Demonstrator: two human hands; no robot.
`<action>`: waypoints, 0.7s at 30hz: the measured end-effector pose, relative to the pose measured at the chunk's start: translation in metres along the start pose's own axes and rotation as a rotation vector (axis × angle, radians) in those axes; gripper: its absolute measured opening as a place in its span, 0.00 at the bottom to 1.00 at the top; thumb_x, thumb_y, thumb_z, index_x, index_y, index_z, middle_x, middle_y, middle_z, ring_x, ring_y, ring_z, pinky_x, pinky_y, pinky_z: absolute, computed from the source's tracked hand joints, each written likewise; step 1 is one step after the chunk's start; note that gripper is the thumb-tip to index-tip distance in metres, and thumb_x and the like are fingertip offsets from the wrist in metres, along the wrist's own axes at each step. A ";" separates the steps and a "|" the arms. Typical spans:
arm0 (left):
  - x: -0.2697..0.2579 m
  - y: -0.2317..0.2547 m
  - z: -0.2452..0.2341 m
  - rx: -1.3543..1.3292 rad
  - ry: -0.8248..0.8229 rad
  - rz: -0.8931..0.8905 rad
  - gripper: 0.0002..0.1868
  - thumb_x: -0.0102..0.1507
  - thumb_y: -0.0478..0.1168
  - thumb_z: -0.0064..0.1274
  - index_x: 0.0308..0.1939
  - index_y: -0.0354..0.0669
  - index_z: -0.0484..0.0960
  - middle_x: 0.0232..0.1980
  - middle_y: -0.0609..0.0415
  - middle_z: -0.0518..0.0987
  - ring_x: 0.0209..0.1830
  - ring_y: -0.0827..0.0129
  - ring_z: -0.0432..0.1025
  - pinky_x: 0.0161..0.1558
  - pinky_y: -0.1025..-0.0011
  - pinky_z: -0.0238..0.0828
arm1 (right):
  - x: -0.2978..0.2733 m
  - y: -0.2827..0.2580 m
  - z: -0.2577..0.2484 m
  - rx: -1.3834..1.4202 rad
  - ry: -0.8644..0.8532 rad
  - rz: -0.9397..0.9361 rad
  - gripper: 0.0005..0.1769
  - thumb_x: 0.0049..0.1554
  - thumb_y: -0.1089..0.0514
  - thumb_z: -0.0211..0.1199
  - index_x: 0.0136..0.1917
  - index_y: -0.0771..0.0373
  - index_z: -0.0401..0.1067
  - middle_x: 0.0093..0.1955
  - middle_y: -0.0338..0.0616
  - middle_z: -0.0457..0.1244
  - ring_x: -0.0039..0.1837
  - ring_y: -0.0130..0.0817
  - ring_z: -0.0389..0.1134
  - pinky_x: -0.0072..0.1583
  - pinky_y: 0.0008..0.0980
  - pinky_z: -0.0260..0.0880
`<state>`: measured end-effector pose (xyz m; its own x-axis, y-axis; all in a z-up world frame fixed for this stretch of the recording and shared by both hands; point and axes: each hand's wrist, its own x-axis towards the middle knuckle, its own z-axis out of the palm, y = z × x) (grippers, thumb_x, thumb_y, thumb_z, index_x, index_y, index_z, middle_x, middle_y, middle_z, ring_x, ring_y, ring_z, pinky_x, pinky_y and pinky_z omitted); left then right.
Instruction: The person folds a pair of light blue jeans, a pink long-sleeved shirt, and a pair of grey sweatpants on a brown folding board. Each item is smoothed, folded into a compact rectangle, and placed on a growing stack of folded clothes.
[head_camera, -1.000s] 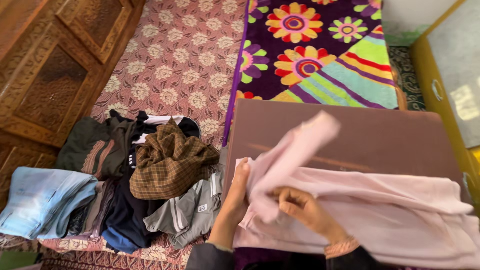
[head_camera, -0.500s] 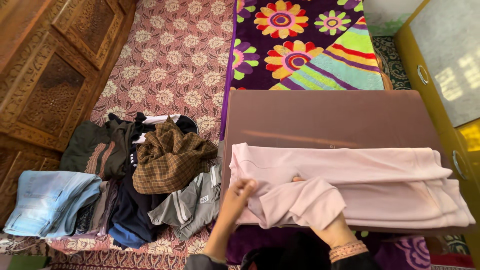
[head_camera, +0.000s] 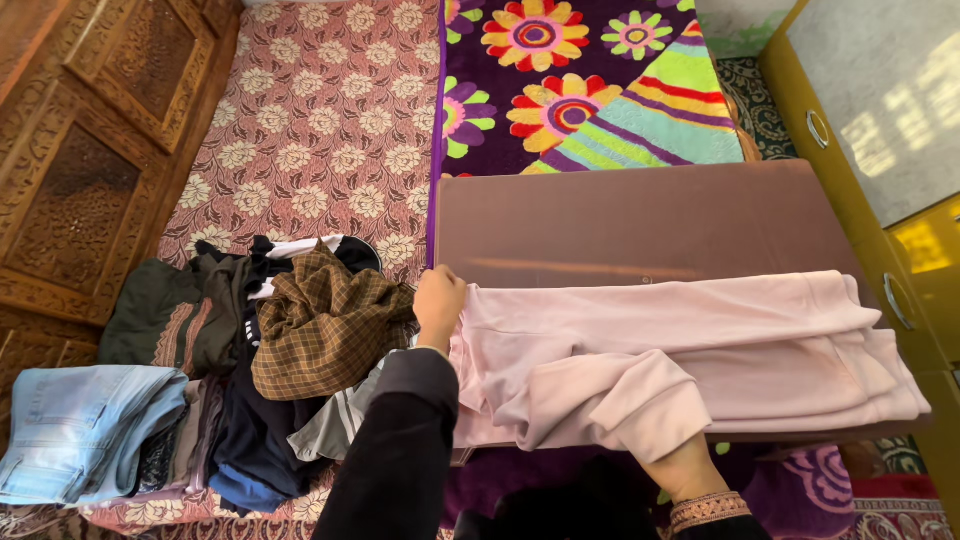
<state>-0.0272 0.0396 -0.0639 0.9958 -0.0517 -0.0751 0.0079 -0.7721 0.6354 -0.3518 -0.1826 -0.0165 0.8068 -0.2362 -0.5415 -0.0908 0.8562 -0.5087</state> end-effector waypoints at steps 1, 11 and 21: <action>0.002 -0.001 -0.004 -0.030 -0.005 -0.035 0.13 0.61 0.47 0.52 0.39 0.44 0.85 0.45 0.44 0.83 0.48 0.45 0.78 0.51 0.53 0.74 | -0.002 -0.001 -0.002 0.021 0.003 -0.008 0.24 0.59 0.49 0.61 0.64 0.61 0.65 0.60 0.42 0.63 0.61 0.37 0.64 0.60 0.39 0.65; -0.009 -0.005 0.006 0.071 -0.062 0.120 0.17 0.57 0.53 0.60 0.36 0.43 0.86 0.45 0.44 0.81 0.44 0.47 0.77 0.45 0.54 0.74 | -0.003 -0.019 0.023 0.108 0.083 -0.063 0.40 0.57 0.31 0.52 0.70 0.61 0.66 0.68 0.44 0.65 0.68 0.42 0.65 0.66 0.45 0.64; 0.010 -0.022 -0.001 -0.694 -0.122 -0.406 0.11 0.60 0.42 0.56 0.40 0.37 0.80 0.28 0.53 0.78 0.28 0.63 0.68 0.33 0.62 0.65 | 0.019 -0.021 0.005 -0.177 0.408 -0.090 0.24 0.60 0.54 0.60 0.68 0.64 0.66 0.61 0.41 0.66 0.59 0.33 0.69 0.58 0.35 0.70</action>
<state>-0.0175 0.0567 -0.0772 0.8866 0.0489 -0.4600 0.4609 -0.1791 0.8692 -0.3320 -0.2030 -0.0126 0.5232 -0.4981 -0.6914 -0.1582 0.7405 -0.6532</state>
